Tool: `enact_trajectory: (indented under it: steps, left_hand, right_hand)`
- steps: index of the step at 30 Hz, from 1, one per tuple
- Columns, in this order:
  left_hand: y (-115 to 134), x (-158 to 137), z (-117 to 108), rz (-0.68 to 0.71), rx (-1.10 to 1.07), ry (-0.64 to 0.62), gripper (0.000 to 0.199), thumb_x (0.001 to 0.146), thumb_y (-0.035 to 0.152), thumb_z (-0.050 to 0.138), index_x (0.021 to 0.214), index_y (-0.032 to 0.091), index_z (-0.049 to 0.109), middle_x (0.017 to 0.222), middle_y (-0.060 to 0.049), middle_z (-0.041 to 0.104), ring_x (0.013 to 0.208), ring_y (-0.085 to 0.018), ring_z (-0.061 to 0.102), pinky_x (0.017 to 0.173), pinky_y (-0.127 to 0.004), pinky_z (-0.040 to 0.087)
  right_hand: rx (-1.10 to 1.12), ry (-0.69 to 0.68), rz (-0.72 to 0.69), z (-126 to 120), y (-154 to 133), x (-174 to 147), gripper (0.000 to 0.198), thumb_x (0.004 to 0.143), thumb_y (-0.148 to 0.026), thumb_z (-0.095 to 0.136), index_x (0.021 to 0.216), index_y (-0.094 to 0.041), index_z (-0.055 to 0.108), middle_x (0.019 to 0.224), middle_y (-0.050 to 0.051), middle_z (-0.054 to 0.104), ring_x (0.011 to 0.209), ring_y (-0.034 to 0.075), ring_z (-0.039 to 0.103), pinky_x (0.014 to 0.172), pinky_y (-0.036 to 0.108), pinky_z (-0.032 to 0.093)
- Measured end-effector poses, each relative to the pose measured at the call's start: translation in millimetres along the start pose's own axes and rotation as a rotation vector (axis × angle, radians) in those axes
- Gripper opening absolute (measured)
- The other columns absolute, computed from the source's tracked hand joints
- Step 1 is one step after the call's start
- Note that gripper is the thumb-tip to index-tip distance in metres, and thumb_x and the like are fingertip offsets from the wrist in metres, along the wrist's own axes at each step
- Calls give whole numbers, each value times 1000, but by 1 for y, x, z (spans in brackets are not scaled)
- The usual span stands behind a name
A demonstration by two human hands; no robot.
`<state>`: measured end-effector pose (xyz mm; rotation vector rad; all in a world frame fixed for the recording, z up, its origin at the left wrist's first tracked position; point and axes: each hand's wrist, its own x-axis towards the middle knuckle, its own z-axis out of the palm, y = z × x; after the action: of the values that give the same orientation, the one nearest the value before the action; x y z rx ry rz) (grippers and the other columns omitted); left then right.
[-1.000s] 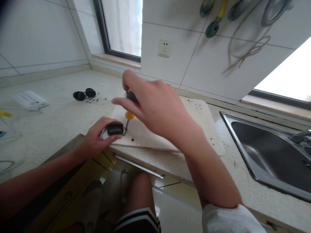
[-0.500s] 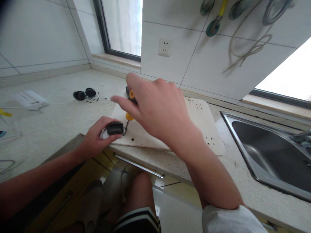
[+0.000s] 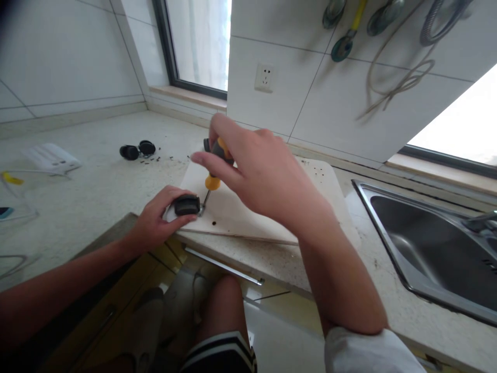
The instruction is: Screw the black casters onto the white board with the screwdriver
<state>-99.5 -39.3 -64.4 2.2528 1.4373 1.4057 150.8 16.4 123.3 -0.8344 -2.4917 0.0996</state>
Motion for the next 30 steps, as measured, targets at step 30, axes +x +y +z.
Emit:
enact_trajectory:
  steps: [30]
  left_hand:
    - [-2,-1,2,-8,3,18,38,100,34,81,134,25,66,122,-6,71,113,-26,70,102,-41,58]
  right_hand:
    - [1334,-28,-363,83,19,30,23,99,-39,77,115,-28,65,95,-3,62,86,14,61,84,32,59]
